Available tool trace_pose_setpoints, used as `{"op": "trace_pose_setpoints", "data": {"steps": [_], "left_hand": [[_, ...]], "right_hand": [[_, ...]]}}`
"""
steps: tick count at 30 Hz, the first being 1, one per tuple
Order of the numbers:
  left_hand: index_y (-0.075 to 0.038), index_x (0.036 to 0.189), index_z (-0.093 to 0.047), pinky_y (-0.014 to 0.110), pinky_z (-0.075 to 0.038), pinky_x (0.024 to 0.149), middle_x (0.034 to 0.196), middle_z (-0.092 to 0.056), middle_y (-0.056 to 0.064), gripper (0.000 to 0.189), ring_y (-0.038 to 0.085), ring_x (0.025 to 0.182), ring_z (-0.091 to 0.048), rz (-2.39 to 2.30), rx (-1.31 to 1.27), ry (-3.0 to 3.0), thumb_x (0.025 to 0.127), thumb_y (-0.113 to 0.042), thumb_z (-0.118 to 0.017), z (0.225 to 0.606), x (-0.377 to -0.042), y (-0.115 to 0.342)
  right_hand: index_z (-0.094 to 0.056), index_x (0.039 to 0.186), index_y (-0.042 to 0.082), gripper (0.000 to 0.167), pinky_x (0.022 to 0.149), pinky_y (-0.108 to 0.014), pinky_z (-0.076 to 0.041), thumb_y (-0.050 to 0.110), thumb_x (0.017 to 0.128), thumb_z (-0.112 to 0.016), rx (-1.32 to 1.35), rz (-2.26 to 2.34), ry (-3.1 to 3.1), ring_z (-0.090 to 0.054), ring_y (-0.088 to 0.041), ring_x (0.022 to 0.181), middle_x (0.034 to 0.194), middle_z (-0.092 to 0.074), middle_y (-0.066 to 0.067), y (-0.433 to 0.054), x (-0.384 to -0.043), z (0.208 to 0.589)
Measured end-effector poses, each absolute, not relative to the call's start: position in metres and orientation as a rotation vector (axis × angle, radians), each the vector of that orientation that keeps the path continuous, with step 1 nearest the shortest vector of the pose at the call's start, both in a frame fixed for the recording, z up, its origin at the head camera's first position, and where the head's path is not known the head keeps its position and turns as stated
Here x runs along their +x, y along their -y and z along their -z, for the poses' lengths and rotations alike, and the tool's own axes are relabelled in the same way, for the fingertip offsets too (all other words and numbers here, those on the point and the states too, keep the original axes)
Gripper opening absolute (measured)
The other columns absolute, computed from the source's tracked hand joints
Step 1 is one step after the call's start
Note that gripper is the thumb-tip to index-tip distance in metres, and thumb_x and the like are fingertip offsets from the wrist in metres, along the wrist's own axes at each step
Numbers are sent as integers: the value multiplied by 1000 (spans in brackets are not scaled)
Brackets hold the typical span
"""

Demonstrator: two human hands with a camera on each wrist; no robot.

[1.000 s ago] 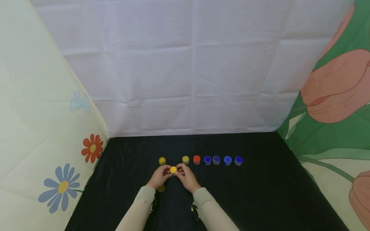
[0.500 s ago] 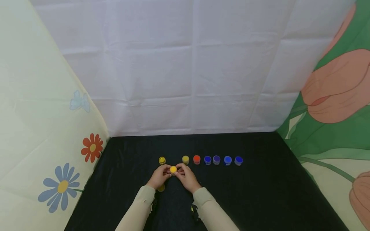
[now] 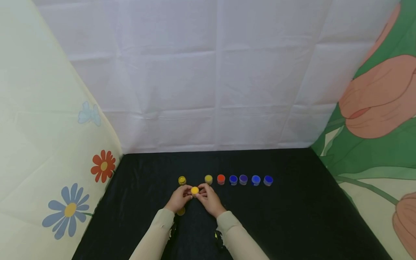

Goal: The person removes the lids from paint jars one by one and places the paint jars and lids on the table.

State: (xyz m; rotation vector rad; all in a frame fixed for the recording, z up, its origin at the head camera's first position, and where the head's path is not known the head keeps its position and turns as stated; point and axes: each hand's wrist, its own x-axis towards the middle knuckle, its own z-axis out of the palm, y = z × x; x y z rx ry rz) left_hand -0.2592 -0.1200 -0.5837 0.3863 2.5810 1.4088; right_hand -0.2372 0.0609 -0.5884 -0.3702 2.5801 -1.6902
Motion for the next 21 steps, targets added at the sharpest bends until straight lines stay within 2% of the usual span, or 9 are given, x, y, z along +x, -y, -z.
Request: {"op": "trace_pose_setpoints", "data": {"steps": [9, 16, 21], "left_hand": [[2, 118, -64, 45, -55, 90, 112, -62, 13, 23, 27, 101, -64, -1394, 404, -2584, 95, 0, -68, 584, -259, 121], [1, 119, -64, 45, -54, 91, 112, -61, 13, 23, 26, 101, -64, -1391, 376, -2581, 96, 0, -67, 581, -258, 120], [1, 119, -64, 46, -54, 90, 112, -62, 12, 23, 26, 100, -64, -1389, 368, -2582, 96, 0, -67, 580, -258, 119]], "right_hand": [[-62, 122, 8, 22, 85, -40, -52, 17, 102, -62, -382, 1617, -2644, -59, -24, 93, 103, -57, -7, -62, -237, 588], [-56, 124, 3, 28, 88, -44, -54, 15, 101, -65, -388, 1679, -2575, -63, -29, 97, 108, -56, -13, -62, -237, 588], [-57, 120, 4, 24, 88, -44, -53, 14, 101, -65, -372, 1686, -2578, -62, -28, 97, 107, -57, -12, -61, -237, 588]]}}
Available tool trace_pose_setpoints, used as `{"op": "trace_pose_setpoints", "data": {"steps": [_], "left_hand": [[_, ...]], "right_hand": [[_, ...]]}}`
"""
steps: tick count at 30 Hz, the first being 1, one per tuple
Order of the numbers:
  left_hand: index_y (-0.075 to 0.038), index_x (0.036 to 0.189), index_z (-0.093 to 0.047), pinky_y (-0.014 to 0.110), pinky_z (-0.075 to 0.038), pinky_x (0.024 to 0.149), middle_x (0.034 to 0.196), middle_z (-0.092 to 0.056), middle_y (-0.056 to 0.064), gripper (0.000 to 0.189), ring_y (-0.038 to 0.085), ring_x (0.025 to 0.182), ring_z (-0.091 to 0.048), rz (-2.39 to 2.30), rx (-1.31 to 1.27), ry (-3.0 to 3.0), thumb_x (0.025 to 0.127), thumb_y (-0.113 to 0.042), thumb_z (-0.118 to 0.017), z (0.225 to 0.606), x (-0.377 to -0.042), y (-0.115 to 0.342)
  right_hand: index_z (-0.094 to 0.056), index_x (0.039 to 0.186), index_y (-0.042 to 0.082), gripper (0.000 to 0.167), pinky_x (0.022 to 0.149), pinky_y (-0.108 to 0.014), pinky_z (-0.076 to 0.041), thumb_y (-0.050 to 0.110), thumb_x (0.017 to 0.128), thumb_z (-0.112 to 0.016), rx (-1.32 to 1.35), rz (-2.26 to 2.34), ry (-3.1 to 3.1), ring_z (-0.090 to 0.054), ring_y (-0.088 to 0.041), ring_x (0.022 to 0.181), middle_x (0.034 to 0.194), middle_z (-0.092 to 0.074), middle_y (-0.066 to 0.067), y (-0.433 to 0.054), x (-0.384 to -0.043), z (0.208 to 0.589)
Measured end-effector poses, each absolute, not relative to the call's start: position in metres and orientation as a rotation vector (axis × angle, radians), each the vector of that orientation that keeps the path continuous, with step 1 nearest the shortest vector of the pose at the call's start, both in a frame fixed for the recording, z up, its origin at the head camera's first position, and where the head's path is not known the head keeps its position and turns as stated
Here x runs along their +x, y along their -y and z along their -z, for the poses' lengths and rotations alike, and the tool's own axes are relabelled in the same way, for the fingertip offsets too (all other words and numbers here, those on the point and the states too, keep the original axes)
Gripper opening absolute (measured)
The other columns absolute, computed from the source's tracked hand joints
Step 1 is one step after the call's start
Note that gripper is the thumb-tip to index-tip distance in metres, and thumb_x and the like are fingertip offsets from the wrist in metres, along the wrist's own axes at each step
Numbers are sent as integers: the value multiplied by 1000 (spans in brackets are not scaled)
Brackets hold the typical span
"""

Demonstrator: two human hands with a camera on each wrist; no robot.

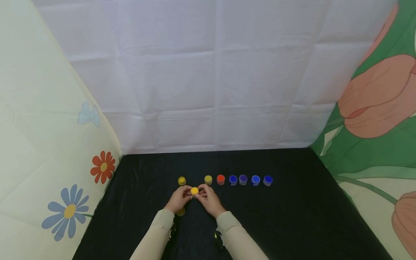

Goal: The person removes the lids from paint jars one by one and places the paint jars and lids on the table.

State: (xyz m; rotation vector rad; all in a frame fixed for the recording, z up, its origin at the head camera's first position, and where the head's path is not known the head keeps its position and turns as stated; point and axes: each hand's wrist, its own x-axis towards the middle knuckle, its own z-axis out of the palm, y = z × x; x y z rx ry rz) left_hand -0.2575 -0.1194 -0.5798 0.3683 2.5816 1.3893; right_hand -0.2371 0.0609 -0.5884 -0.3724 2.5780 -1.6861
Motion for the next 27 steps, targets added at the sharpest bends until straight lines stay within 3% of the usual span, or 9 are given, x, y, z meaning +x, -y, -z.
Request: {"op": "trace_pose_setpoints", "data": {"steps": [9, 14, 21, 27], "left_hand": [[2, 118, -64, 47, -54, 90, 109, -61, 12, 24, 27, 100, -63, -1390, 387, -2585, 95, 1, -68, 581, -257, 119], [2, 119, -64, 47, -54, 90, 110, -61, 12, 24, 27, 100, -63, -1384, 382, -2586, 95, 1, -68, 581, -257, 119], [2, 119, -64, 47, -54, 90, 111, -62, 13, 24, 27, 100, -63, -1380, 371, -2589, 95, 1, -67, 580, -257, 118], [3, 118, -64, 48, -54, 90, 111, -62, 13, 24, 28, 100, -64, -1386, 377, -2589, 95, 3, -67, 578, -255, 118]], "right_hand": [[-63, 127, 7, 25, 84, -40, -52, 15, 104, -58, -414, 1607, -2633, -60, -24, 93, 104, -57, -7, -63, -237, 587], [-61, 130, 4, 30, 85, -40, -53, 17, 104, -60, -433, 1618, -2614, -61, -24, 94, 105, -57, -9, -64, -238, 587], [-56, 122, 2, 27, 88, -46, -53, 15, 101, -64, -354, 1703, -2557, -62, -29, 98, 109, -58, -14, -61, -238, 588], [-60, 119, 5, 21, 85, -41, -53, 16, 101, -64, -380, 1671, -2606, -60, -25, 94, 104, -58, -10, -61, -238, 589]]}}
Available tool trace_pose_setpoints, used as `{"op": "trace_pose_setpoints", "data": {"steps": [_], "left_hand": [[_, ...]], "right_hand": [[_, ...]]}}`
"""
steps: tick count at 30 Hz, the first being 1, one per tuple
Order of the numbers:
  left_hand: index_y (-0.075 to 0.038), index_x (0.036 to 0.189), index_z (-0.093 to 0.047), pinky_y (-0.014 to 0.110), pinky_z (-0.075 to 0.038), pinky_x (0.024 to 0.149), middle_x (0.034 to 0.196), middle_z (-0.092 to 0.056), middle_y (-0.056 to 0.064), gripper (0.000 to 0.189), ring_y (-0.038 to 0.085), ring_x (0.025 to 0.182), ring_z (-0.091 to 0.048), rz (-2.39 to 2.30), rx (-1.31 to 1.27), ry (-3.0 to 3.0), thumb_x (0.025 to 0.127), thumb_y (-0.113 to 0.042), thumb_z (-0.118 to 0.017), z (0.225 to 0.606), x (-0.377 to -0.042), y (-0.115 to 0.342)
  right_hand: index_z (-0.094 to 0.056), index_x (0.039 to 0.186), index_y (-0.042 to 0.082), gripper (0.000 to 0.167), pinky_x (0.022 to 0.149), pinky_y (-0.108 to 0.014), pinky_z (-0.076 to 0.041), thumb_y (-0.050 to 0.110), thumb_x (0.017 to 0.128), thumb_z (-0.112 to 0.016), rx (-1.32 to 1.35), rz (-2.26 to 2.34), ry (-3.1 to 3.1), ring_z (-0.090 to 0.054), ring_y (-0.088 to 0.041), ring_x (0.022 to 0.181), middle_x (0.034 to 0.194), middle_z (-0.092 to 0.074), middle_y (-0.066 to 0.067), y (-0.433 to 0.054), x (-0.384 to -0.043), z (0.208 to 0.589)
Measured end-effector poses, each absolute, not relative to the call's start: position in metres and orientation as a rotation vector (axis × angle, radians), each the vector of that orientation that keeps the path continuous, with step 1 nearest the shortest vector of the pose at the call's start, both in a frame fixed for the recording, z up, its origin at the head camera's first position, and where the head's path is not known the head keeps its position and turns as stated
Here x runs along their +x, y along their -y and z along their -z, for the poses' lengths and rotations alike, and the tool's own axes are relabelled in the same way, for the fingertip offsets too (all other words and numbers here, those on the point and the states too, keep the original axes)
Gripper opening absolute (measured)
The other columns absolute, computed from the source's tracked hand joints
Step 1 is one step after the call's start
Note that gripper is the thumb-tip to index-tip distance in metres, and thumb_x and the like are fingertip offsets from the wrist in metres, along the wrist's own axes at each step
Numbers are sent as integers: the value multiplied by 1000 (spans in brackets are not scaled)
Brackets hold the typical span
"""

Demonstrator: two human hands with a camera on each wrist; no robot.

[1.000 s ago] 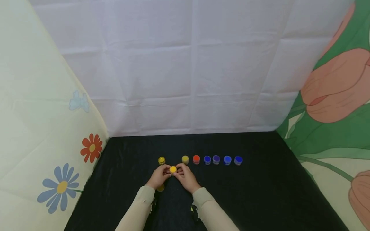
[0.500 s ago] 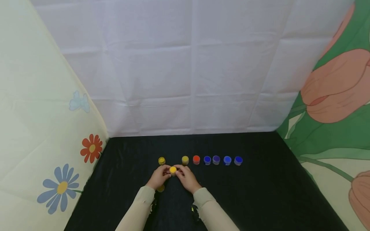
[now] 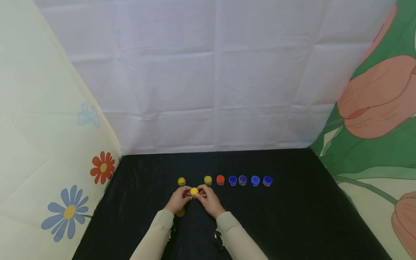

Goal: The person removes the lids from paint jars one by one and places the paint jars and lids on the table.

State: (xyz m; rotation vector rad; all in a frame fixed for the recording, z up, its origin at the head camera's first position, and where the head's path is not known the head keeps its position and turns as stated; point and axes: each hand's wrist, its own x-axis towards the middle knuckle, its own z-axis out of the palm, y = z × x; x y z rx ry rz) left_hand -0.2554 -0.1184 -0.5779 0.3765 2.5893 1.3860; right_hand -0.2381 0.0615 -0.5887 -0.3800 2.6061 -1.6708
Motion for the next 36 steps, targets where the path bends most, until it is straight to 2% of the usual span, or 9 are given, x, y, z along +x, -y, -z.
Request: {"op": "trace_pose_setpoints", "data": {"steps": [6, 16, 28, 36], "left_hand": [[3, 119, -64, 48, -54, 91, 111, -61, 13, 24, 28, 101, -63, -1386, 368, -2585, 95, 2, -66, 577, -255, 119], [3, 119, -64, 48, -54, 91, 112, -61, 14, 24, 29, 102, -63, -1387, 370, -2587, 95, 3, -66, 578, -255, 119], [3, 119, -64, 48, -53, 91, 111, -62, 13, 24, 28, 101, -63, -1390, 382, -2573, 95, 3, -67, 582, -259, 120], [3, 119, -64, 48, -54, 91, 112, -62, 13, 24, 27, 101, -64, -1394, 387, -2571, 95, 3, -67, 582, -259, 119]], "right_hand": [[-63, 123, 7, 24, 84, -37, -53, 18, 102, -63, -424, 1642, -2610, -60, -22, 92, 103, -57, -8, -63, -238, 589], [-58, 122, 4, 25, 86, -41, -54, 16, 101, -65, -383, 1674, -2581, -62, -26, 95, 106, -57, -11, -62, -238, 589], [-60, 121, 6, 24, 87, -44, -55, 16, 100, -66, -393, 1666, -2597, -63, -26, 94, 104, -57, -12, -62, -238, 588], [-61, 120, 7, 23, 84, -38, -54, 19, 101, -65, -377, 1651, -2632, -60, -23, 92, 102, -57, -8, -61, -238, 588]]}}
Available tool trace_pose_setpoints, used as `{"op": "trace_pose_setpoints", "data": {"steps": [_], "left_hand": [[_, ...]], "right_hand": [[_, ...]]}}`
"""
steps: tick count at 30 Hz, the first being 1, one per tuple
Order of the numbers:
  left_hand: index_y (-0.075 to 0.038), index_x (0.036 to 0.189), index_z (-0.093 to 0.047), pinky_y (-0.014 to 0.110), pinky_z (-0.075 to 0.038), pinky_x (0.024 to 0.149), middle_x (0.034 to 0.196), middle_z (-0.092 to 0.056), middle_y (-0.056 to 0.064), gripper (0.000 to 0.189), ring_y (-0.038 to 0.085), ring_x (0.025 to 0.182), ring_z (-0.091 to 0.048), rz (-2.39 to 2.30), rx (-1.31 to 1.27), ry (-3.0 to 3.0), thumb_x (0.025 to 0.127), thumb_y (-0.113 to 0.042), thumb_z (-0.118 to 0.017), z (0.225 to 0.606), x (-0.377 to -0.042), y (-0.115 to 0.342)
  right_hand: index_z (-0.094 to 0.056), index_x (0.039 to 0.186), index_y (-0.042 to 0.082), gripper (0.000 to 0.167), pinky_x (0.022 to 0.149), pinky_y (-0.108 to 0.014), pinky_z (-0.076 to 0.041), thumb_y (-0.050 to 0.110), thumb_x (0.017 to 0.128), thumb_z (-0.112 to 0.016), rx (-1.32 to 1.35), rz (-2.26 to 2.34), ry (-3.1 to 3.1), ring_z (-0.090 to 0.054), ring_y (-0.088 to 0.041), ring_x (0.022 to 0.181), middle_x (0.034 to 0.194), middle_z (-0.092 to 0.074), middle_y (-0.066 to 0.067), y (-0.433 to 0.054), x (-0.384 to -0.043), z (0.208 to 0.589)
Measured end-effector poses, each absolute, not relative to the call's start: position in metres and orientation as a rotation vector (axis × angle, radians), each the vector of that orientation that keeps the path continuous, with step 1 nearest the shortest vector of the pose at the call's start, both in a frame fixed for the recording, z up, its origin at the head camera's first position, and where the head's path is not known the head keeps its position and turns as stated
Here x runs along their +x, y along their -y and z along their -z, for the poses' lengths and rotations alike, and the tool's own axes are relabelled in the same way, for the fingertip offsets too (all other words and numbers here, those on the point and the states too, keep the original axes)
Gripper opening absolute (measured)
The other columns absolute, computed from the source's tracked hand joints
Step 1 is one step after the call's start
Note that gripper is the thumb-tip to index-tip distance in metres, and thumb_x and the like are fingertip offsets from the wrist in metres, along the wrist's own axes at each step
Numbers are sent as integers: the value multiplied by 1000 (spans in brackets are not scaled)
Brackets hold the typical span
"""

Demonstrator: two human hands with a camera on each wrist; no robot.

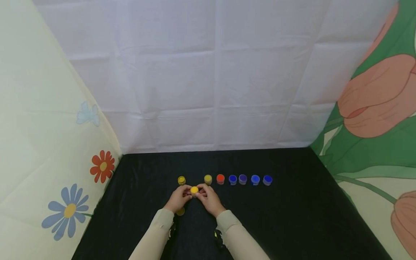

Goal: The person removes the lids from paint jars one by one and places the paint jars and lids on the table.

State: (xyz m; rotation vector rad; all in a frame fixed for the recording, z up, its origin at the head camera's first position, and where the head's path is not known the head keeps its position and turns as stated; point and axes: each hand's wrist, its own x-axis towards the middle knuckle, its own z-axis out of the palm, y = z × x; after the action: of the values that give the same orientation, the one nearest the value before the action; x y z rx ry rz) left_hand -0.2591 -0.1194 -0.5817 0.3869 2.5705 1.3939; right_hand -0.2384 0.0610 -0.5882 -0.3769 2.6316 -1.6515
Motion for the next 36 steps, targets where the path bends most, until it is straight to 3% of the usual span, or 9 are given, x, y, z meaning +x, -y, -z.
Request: {"op": "trace_pose_setpoints", "data": {"steps": [36], "left_hand": [[2, 120, -64, 47, -54, 89, 110, -61, 12, 24, 27, 100, -63, -1377, 381, -2587, 96, 1, -66, 582, -259, 119]], "right_hand": [[-62, 130, 8, 30, 84, -40, -53, 20, 103, -60, -395, 1616, -2658, -60, -22, 91, 102, -58, -7, -61, -239, 591]]}}
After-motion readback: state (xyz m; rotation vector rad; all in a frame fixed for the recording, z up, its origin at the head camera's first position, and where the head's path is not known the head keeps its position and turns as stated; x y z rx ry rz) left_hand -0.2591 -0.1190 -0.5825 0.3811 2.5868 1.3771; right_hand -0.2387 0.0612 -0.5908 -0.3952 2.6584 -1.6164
